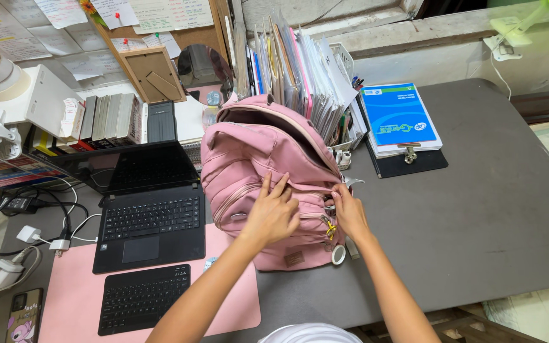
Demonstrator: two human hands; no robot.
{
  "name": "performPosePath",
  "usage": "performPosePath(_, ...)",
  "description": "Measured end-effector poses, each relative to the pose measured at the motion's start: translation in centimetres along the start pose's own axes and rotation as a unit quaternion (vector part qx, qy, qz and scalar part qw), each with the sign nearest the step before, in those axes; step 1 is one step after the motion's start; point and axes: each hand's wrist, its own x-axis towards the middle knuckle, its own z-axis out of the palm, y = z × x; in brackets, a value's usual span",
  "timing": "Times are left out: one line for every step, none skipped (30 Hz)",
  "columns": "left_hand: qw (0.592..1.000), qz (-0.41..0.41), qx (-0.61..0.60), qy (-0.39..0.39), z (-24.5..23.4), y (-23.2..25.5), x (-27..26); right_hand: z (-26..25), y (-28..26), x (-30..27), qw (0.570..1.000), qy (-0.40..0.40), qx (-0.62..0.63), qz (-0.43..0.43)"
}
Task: The person carries a pink backpack to a desk, opens its compartments, and takes out a floral pouch, a pencil case, a black sleeve, and a mouse, arranging them on the desk. They then open the pouches and handle the laptop while sorting the removed items.
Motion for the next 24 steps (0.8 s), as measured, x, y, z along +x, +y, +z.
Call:
performPosePath(0.999, -0.031, 0.032, -0.014, 0.7, 0.8, 0.9, 0.0, -0.1, -0.2, 1.0, 0.013, -0.012, -0.023)
performPosePath(0.996, -0.062, 0.064, -0.028, 1.6, 1.5, 1.8, 0.2, -0.1, -0.3, 0.998, 0.025, -0.023, -0.046)
performPosePath(0.995, -0.06, 0.078, 0.013, 2.6, 2.4, 2.8, 0.2, -0.2, -0.6, 0.996, 0.038, -0.035, -0.07)
performPosePath(0.992, -0.058, 0.093, 0.055, 3.7, 3.2, 3.9, 0.2, -0.3, -0.6, 0.995, 0.05, -0.036, -0.077)
performPosePath(0.988, -0.056, 0.108, 0.097, 4.7, 3.8, 4.7, 0.2, -0.4, -0.6, 0.994, 0.062, -0.037, -0.084)
performPosePath(0.989, -0.043, 0.087, 0.109, 5.7, 4.0, 5.4, 0.2, -0.4, -0.7, 0.992, 0.072, -0.039, -0.091)
performPosePath(0.99, -0.03, 0.066, 0.12, 6.6, 4.0, 6.4, 0.2, -0.4, -0.8, 0.993, 0.079, -0.03, -0.086)
performPosePath(0.99, -0.015, 0.045, 0.132, 7.3, 3.8, 7.2, 0.1, -0.3, -0.9, 0.993, 0.087, -0.021, -0.081)
performPosePath(0.993, -0.03, 0.042, 0.11, 7.9, 3.4, 7.7, 0.1, -0.2, -1.0, 0.992, 0.096, -0.012, -0.075)
performPosePath(0.994, -0.044, 0.039, 0.089, 8.4, 3.0, 8.3, 0.0, -0.1, -1.1, 0.991, 0.102, -0.007, -0.08)
performPosePath(0.995, -0.058, 0.035, 0.067, 8.7, 2.8, 8.9, 0.0, 0.1, -1.1, 0.99, 0.109, -0.001, -0.085)
performPosePath(0.996, -0.08, -0.002, 0.044, 9.0, 2.5, 9.2, 0.1, 0.3, -1.1, 0.989, 0.117, 0.005, -0.09)
performPosePath(0.994, -0.101, -0.038, 0.02, 9.1, 2.1, 9.4, 0.1, 0.5, -1.0, 0.989, 0.118, 0.016, -0.082)
performPosePath(0.99, -0.123, -0.075, -0.005, 9.3, 1.7, 9.4, 0.2, 0.9, -1.1, 0.99, 0.118, 0.026, -0.075)
performPosePath(0.979, -0.161, -0.124, -0.019, 9.4, 1.4, 9.5, 0.2, 1.4, -1.1, 0.99, 0.118, 0.037, -0.067)
performPosePath(0.964, -0.2, -0.173, -0.034, 9.5, 1.2, 9.4, 0.3, 2.0, -0.9, 0.991, 0.113, 0.034, -0.055)
performPosePath(0.945, -0.238, -0.221, -0.048, 9.6, 1.0, 9.3, 0.5, 2.6, -0.7, 0.993, 0.109, 0.032, -0.043)
performPosePath(0.935, -0.242, -0.258, -0.031, 9.7, 0.8, 9.3, 0.6, 3.3, -0.4, 0.994, 0.103, 0.03, -0.032)
performPosePath(0.923, -0.245, -0.296, -0.013, 9.7, 0.6, 9.4, 0.6, 4.2, -0.1, 0.996, 0.085, 0.02, -0.027)
performPosePath(0.91, -0.248, -0.332, 0.004, 9.8, 0.4, 9.2, 0.6, 5.1, 0.3, 0.998, 0.065, 0.01, -0.022)
performPosePath(0.899, -0.263, -0.349, -0.011, 9.8, 0.3, 9.3, 0.6, 6.1, 0.6, 0.999, 0.046, -0.001, -0.017)
performPosePath(0.888, -0.277, -0.366, -0.025, 9.8, 0.2, 9.4, 0.6, 6.9, 1.2, 0.999, 0.021, 0.017, -0.023)
performPosePath(0.876, -0.291, -0.383, -0.039, 9.8, 0.2, 9.5, 0.9, 7.7, 2.0, 0.999, -0.003, 0.036, -0.029)
performPosePath(0.88, -0.29, -0.374, -0.027, 9.7, 0.2, 9.6, 1.2, 8.4, 2.5, 0.998, -0.026, 0.054, -0.034)
